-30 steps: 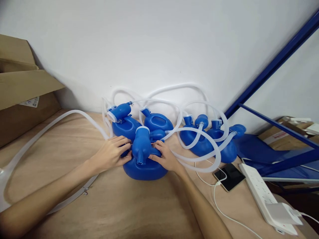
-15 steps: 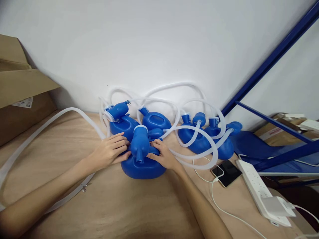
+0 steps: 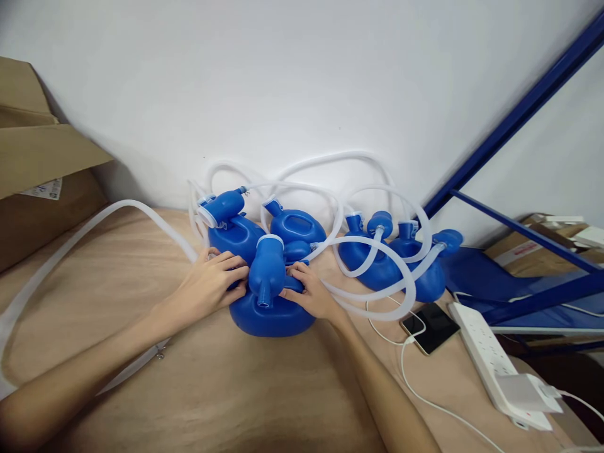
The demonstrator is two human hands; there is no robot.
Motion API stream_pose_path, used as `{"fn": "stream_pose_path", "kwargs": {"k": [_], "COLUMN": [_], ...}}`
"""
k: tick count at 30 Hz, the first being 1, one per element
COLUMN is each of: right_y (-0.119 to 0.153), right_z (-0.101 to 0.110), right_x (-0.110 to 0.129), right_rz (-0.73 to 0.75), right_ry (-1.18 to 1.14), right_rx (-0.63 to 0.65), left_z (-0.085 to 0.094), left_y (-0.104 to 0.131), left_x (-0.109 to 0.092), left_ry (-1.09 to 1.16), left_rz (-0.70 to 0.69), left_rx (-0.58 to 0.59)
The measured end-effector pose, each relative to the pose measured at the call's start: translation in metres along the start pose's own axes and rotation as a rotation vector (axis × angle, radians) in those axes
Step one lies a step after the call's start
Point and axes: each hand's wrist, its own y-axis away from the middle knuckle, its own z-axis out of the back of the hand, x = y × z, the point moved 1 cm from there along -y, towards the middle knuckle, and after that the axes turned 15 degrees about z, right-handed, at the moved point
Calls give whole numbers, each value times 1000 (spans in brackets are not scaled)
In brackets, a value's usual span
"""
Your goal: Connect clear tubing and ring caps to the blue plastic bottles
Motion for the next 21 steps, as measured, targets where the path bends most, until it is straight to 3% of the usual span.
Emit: {"fn": "stream_pose_path", "kwargs": {"k": [7, 11, 21], "right_y": [0, 1, 1], "right_z": [1, 1, -1], "right_x": [0, 2, 4], "right_rz": [-8, -21, -30], "right_ry": [-3, -12, -28], "right_rx": [0, -3, -26], "left_z": [-5, -4, -1], "left_y": [5, 6, -2], "left_x": [4, 1, -8], "left_ry": [169, 94, -111], "left_rz": [35, 55, 73], "left_rx": [-79, -127, -16]}}
